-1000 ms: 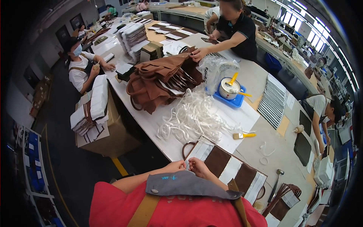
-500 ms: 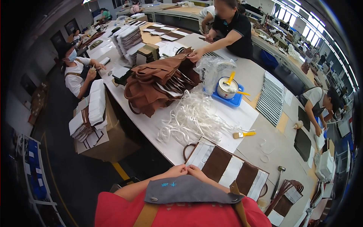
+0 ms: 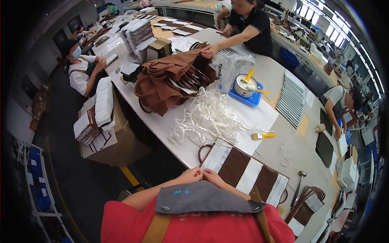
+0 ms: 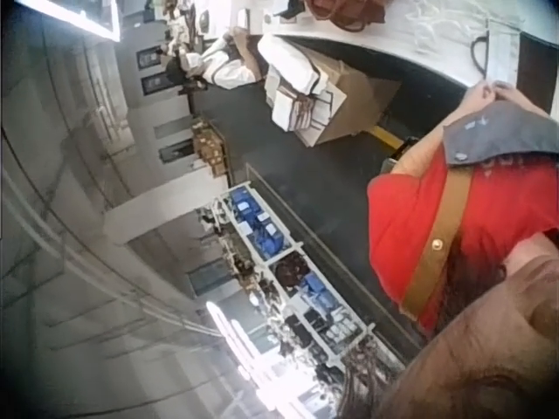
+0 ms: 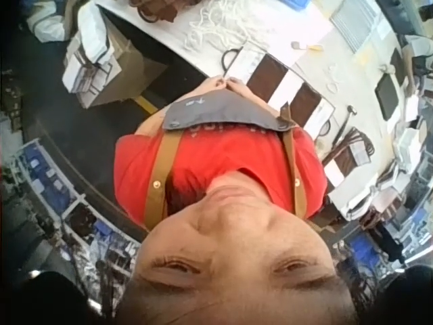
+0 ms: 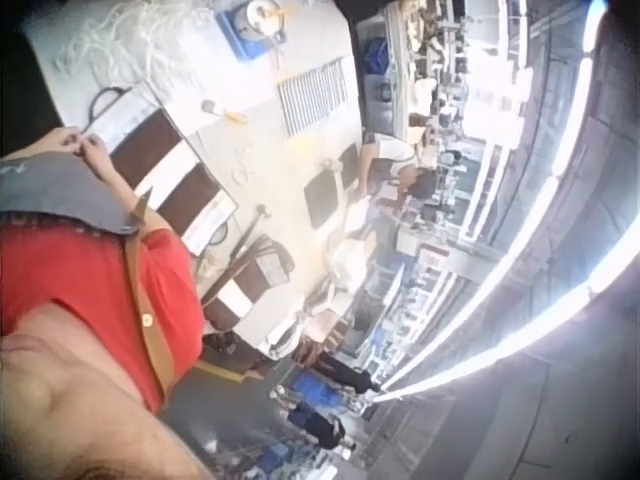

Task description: The recorder is applying glue to leather panels and assembling components of a leather bag.

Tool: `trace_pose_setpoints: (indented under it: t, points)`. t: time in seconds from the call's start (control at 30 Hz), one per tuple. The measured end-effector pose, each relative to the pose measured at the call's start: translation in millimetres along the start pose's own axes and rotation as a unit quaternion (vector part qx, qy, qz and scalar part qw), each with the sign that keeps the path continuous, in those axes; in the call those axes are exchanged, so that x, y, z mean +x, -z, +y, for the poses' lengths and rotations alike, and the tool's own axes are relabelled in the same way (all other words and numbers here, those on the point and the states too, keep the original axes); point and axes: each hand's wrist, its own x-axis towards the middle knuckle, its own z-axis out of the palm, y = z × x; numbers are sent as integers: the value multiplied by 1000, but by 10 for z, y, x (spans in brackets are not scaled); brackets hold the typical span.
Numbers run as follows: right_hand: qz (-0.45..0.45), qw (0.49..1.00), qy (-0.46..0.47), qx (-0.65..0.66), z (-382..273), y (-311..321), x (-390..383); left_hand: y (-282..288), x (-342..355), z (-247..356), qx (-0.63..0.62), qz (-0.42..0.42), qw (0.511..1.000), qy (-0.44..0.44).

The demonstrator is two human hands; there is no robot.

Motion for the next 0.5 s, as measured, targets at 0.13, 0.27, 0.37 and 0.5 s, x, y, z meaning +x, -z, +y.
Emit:
trace_pose_setpoints:
  t: [0.13,0.27,0.37,0.5]
  points:
    - [36,997,-10,-60,42,58,-43,66,79,-78,-23,-20,1000,-5]
    - [92,995,13,-45,365,117,-192,-2,-50,-8,-47,-43,996,66]
    - [167,981,8,-100,467,171,-411,-54,13,14,-23,-92,992,78]
    - [224,970,15,-94,907,197,-697,-259,58,87,31,-157,985,65]
